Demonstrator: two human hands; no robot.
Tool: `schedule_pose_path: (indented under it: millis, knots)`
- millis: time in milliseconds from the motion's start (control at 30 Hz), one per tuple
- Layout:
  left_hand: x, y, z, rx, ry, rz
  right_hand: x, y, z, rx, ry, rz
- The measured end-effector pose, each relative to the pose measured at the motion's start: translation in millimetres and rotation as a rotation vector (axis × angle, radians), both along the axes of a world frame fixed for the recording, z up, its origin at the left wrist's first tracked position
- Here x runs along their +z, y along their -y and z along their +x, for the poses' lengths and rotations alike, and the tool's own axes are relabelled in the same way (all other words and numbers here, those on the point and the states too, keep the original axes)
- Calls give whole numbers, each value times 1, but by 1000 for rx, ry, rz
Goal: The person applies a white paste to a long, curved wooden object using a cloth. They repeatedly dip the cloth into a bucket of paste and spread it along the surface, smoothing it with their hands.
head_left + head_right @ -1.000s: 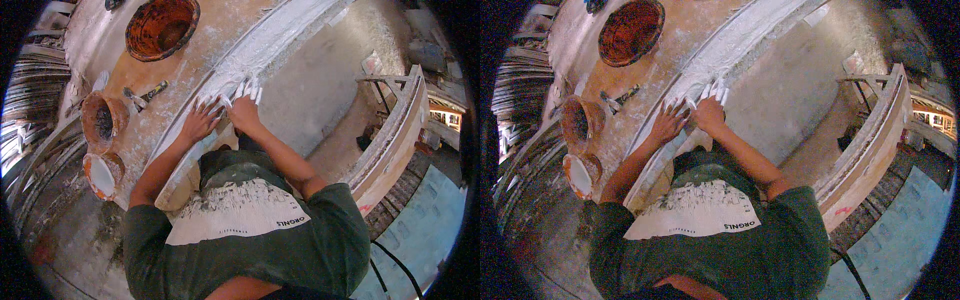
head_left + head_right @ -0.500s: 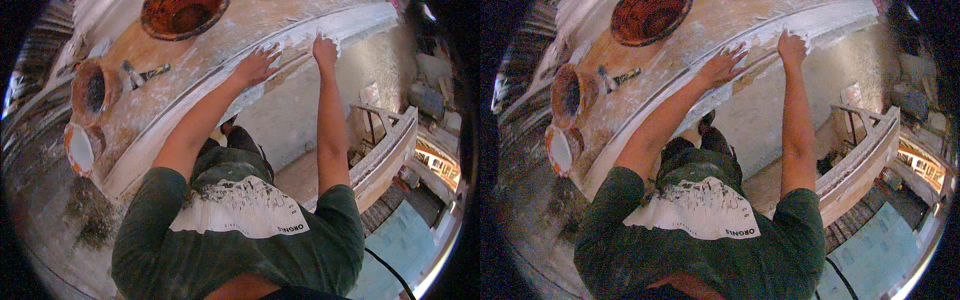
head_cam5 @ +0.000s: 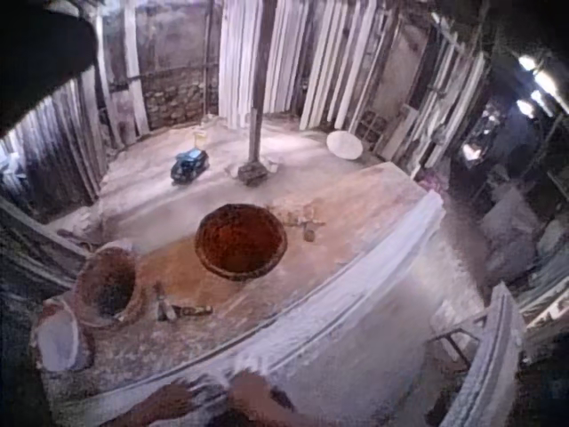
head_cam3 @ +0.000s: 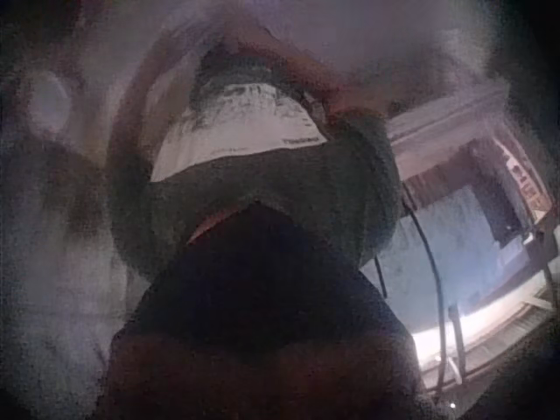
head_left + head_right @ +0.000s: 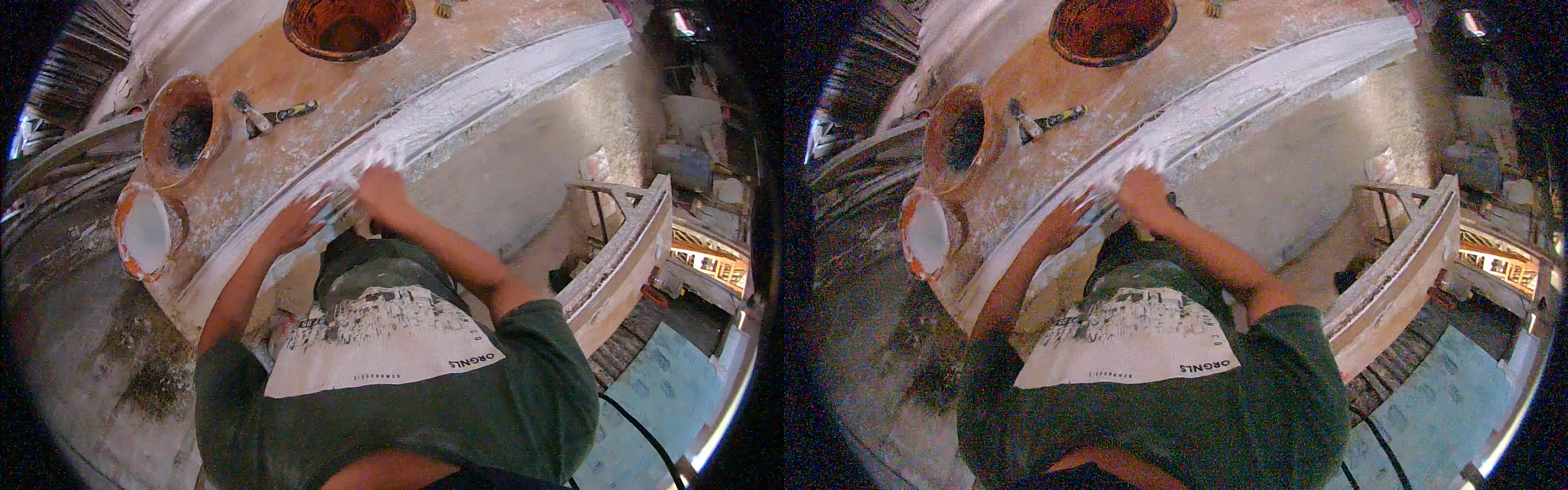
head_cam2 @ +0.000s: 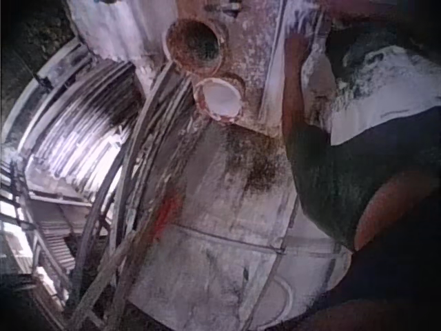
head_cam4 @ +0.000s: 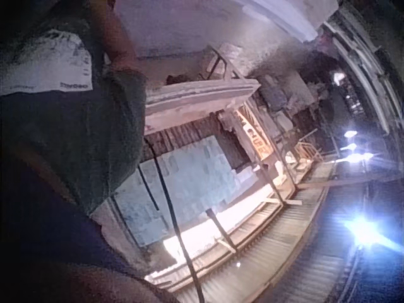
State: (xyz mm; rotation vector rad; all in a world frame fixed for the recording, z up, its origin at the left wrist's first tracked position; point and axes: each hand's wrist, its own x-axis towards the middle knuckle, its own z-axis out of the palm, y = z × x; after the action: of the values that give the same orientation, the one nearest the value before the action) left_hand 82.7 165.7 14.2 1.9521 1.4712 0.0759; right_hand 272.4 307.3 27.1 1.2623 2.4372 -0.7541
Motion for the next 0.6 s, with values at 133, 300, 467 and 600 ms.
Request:
schedule_pose_path:
  millis: [133, 300, 467, 600]
  knots:
    - [11, 29, -22, 122, -153, 51, -32, 39, -25, 238, -219, 96]
    - [-3, 7, -21, 52, -136, -35, -19, -25, -25, -86, -85, 105]
    - [-2, -71, 18, 44, -20, 33, -35, -181, 58, -316, 44, 150]
    - [-8, -162, 64, 2, 48, 114, -48, -330, 156, -346, 97, 324]
